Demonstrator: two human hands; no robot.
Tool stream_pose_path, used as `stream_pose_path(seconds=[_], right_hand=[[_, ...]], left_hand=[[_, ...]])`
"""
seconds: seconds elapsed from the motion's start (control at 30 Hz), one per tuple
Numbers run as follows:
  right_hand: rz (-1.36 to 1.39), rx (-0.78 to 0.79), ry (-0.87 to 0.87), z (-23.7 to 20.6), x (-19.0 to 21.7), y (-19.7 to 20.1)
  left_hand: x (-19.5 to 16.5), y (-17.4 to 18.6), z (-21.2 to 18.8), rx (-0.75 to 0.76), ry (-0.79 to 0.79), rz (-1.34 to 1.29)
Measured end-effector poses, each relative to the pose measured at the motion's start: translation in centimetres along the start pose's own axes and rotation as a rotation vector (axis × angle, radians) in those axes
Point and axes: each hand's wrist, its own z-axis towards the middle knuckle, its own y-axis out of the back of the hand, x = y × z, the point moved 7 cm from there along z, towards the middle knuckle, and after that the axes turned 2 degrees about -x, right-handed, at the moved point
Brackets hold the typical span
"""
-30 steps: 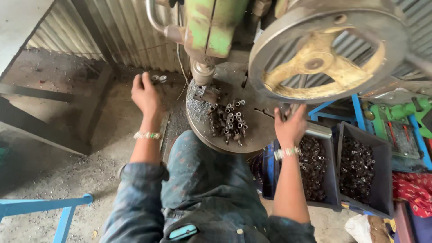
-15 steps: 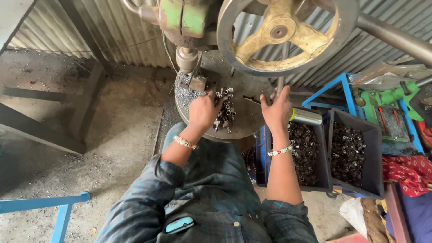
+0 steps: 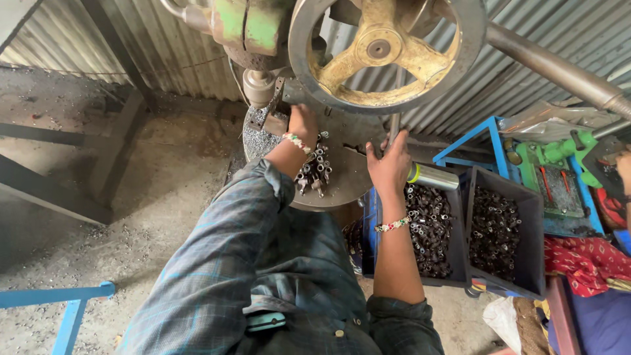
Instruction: The person sits at a drill press and works through a pile of small dark metal fittings on the machine table. They place each fitting under the drill bit, operate the drill press to machine it, and set it aside, then sweep batches of finished fittings off the table into collection bins.
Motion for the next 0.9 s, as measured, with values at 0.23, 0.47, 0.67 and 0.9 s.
stream_pose_path(seconds=[0.23, 0.47, 0.67, 0.9], right_hand=[[0.001, -0.012, -0.021, -0.2, -0.2, -0.3], [-0.063, -0.06, 0.011, -0.3, 0.4, 0.0], [-0.021, -0.052, -0.026, -0.4, 0.5, -0.2], [-0.019, -0.063, -0.021, -0.5, 1.3, -0.2]], left_hand=[[0.2, 1.2, 0.2, -0.145, -0.168, 0.018], [7.0, 6.2, -7.9, -0.604, 0.095, -1.443], [12.4, -1.0, -16.5, -0.564, 0.264, -2.416], [16.8, -7.4, -16.0, -0.785, 0.355, -2.627]])
